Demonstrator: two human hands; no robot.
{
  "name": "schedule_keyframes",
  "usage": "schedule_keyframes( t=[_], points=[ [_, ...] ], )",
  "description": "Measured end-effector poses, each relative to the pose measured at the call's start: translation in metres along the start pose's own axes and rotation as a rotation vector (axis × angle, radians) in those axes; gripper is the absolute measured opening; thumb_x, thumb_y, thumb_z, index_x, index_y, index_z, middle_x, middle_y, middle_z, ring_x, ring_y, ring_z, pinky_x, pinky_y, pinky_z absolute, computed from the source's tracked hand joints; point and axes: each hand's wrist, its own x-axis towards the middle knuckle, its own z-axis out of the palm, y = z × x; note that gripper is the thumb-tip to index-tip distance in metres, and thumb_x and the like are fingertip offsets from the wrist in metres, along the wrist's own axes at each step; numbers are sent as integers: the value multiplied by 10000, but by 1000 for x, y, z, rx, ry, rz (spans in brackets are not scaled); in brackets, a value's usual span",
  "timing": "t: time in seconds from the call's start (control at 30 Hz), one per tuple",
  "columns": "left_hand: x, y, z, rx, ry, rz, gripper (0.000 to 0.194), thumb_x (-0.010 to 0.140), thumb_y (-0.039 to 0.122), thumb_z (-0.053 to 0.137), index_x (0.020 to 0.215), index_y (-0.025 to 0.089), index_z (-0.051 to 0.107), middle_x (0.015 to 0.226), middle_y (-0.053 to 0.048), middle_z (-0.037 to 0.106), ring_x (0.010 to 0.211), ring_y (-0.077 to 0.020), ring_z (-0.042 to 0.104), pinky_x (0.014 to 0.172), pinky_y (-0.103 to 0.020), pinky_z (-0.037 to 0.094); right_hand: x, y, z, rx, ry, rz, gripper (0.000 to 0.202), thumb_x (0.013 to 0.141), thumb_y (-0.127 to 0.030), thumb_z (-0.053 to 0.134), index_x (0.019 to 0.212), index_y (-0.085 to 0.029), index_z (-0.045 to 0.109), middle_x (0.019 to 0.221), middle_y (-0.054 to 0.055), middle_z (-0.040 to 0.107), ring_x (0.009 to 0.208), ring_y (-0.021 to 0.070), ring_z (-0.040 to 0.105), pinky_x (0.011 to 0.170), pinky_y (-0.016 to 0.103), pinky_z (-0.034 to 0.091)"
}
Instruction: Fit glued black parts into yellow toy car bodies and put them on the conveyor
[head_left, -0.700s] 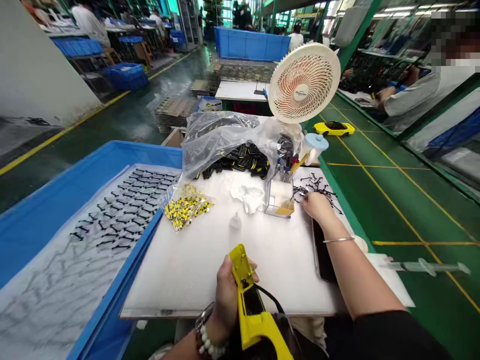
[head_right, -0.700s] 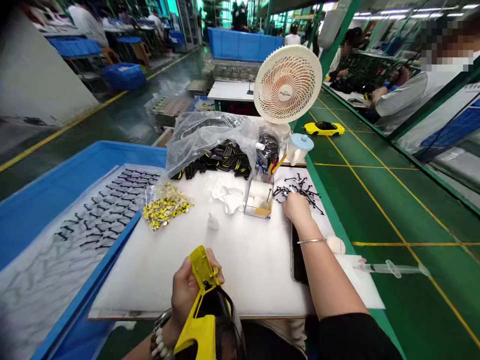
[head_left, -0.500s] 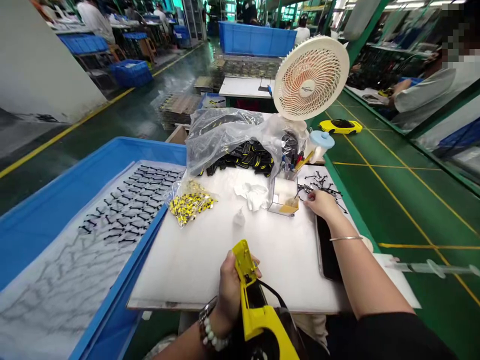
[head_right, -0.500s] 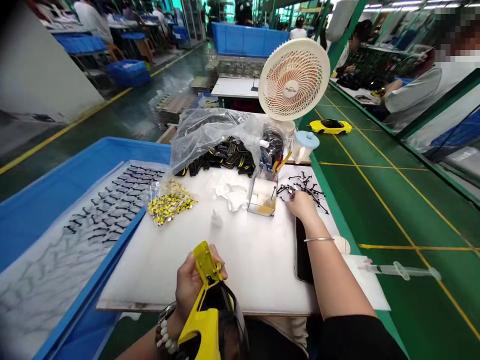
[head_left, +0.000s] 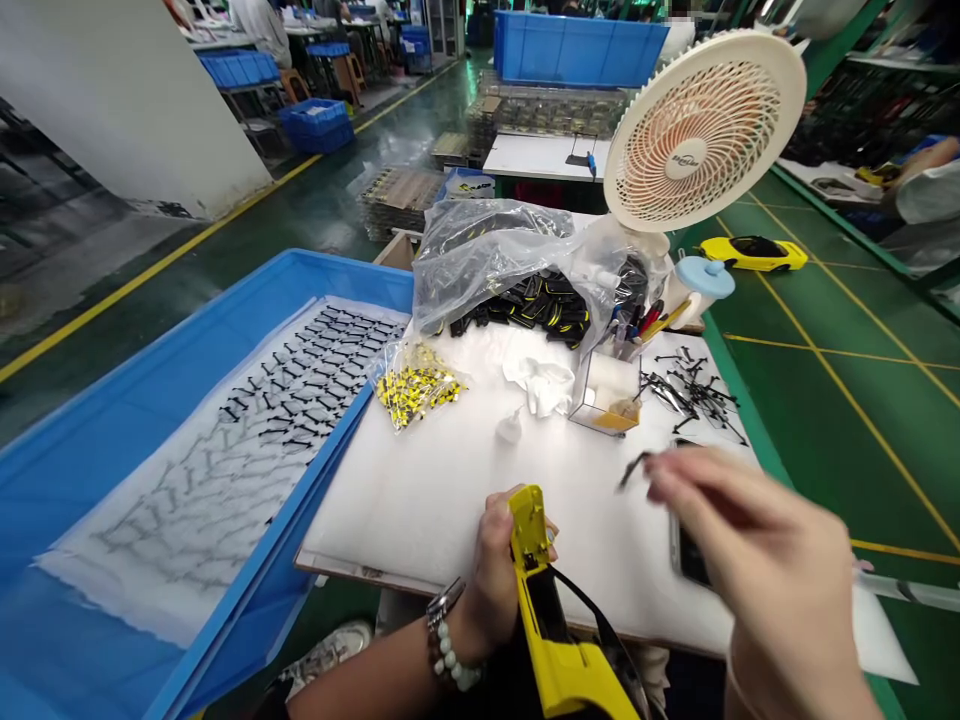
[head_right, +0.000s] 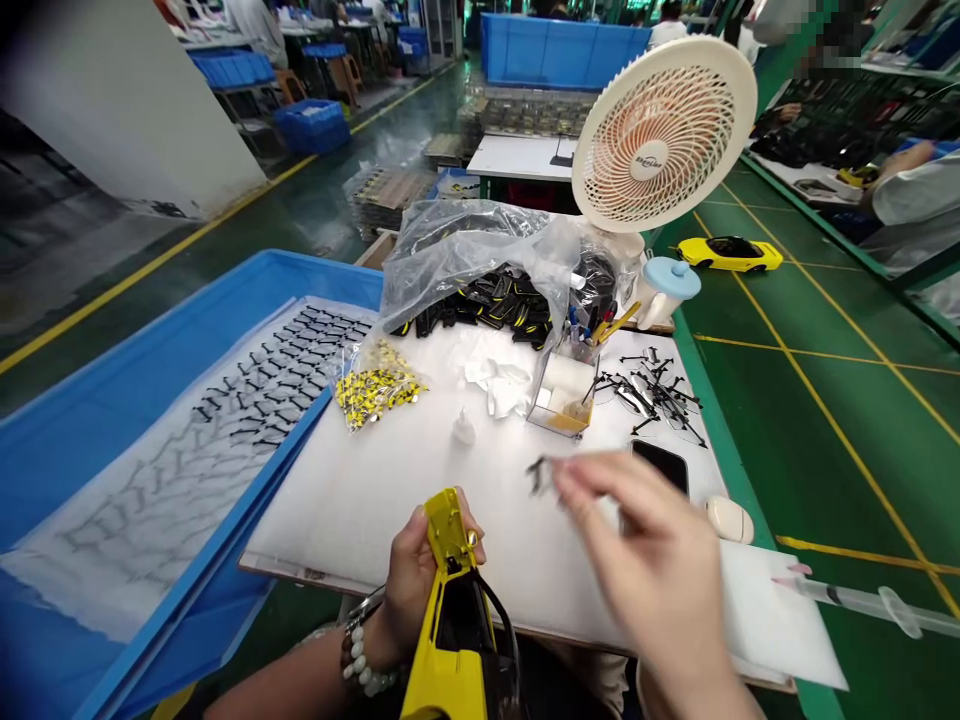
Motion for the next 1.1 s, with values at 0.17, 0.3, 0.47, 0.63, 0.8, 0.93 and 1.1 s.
schedule_keyframes(
  t=[0.17,0.3,0.47,0.63,0.8,0.93,1.1],
  points=[
    [2,-4,-7,84,-8,140,511,816,671,518,758,172,613,786,-53,636,700,-184,590,653,-301,485,-32,-32,30,202,-195,-127,113,807,-137,702,844,-240,675,723,-50,713,571,73,642,533,111,512],
    [4,-7,-8,53,-13,169,486,830,648,529,751,177,620,772,-45,624,735,-195,583,667,-306,493,-28,-28,41,150,-175,-145,88,809,-137,693,764,-201,654,642,-52,672,533,51,615,529,91,488],
    [3,-9,-6,-50,10,119,442,817,605,577,860,171,645,762,-32,628,702,-189,580,663,-310,497,-27,-27,42,130,-172,-155,104,820,-146,672,730,-190,641,609,-48,636,518,48,586,512,100,466],
    [3,-10,-6,-83,11,117,437,796,594,610,849,162,651,752,-29,635,721,-197,598,697,-311,498,-27,-31,44,135,-171,-171,107,822,-145,667,728,-181,633,585,-47,608,500,46,554,499,108,451],
    [3,-3,-5,56,-43,163,482,846,628,529,799,160,636,748,-31,607,679,-180,558,641,-290,465,-26,-33,45,105,-171,-219,130,830,-119,647,720,-171,602,571,-46,576,474,41,518,479,112,428],
    [1,19,-7,313,-196,188,449,950,549,400,805,173,598,706,-13,539,650,-160,496,620,-276,417,-26,-32,41,6,-198,-282,163,855,-110,604,718,-177,549,585,-39,559,486,53,528,496,135,428],
    [-11,45,-11,651,-206,386,280,987,350,420,964,180,641,934,-56,610,870,-186,564,798,-279,443,-27,-30,42,-69,-226,-290,206,880,-134,568,694,-192,502,571,-41,532,474,62,500,481,157,404]
  ],
)
